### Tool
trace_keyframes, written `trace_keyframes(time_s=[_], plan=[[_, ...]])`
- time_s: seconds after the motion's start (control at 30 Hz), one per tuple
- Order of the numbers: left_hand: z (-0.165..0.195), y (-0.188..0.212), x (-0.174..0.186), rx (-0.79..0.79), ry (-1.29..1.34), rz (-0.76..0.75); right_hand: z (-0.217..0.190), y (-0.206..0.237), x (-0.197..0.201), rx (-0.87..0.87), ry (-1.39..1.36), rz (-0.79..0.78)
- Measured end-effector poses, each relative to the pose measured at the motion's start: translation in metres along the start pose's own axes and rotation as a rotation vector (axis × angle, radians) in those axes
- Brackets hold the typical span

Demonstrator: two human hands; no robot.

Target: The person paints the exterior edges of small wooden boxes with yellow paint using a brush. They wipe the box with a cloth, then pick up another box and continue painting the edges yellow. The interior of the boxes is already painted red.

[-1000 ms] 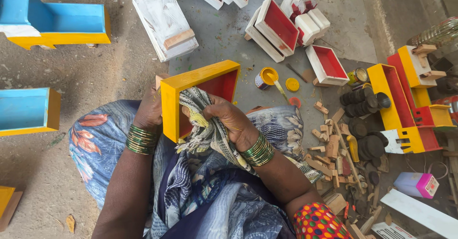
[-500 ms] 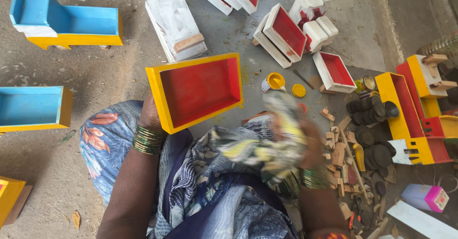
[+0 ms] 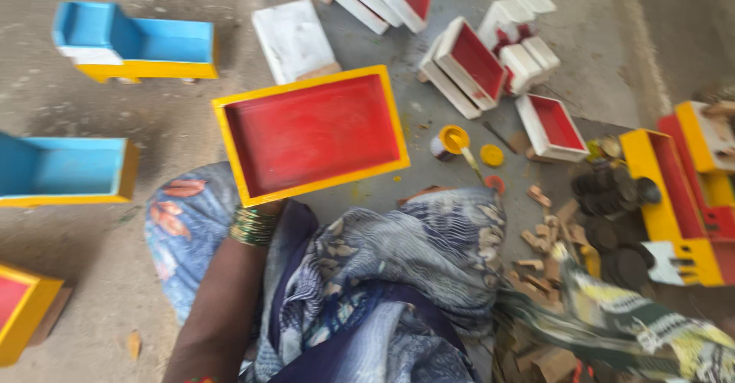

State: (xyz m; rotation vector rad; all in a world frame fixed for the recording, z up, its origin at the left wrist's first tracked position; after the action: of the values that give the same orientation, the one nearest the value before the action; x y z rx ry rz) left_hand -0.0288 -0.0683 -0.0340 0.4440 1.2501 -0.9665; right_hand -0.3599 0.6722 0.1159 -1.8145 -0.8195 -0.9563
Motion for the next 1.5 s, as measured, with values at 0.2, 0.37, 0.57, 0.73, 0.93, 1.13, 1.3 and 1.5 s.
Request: trace_keyframes(time_s=[0.2,0.37,0.57,0.73,0.93,1.13,1.3,1.5], plan=[[-0.008,0.004,0.008,-0.006,0.045,0.005,-0.019,0.012,-0.024,0.039,0.290,-0.113],[-0.016,0.003,0.010,-0.012,0.083,0.000,-0.038,0.015,-0.033,0.111,0.416,-0.110],[-0.020,0.003,0.008,-0.029,0.107,0.000,-0.045,0.010,-0.048,0.168,0.510,-0.163],[-0.020,0.009,0.023,-0.087,0.116,0.021,-0.039,0.008,-0.059,0.356,0.633,-0.396],[0.013,0.005,0.037,-0.241,-0.134,0.133,-0.095,0.027,-0.039,0.598,0.372,-0.142],[0.031,0.013,0.017,-0.150,0.045,0.056,-0.249,0.078,-0.117,0.065,-1.313,-0.951],[0.041,0.024,0.013,-0.178,0.088,0.035,-0.354,0.174,-0.204,-0.632,-1.858,-1.092],[0.051,0.032,0.015,-0.141,0.093,0.091,-0.364,0.250,-0.255,-0.979,-1.461,-0.848]])
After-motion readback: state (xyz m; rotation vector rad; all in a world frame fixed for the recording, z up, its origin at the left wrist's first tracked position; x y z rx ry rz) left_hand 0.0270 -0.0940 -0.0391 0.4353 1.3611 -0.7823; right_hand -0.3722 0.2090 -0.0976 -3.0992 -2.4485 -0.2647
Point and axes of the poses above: each hand's wrist, its own y-axis away from the middle knuckle, its own x-axis out of the back of the hand, z = x × y, the point moved 5 cm from there along -y, towards the middle knuckle, and after that the axes turned 8 degrees about -z, right-handed, at the moved point
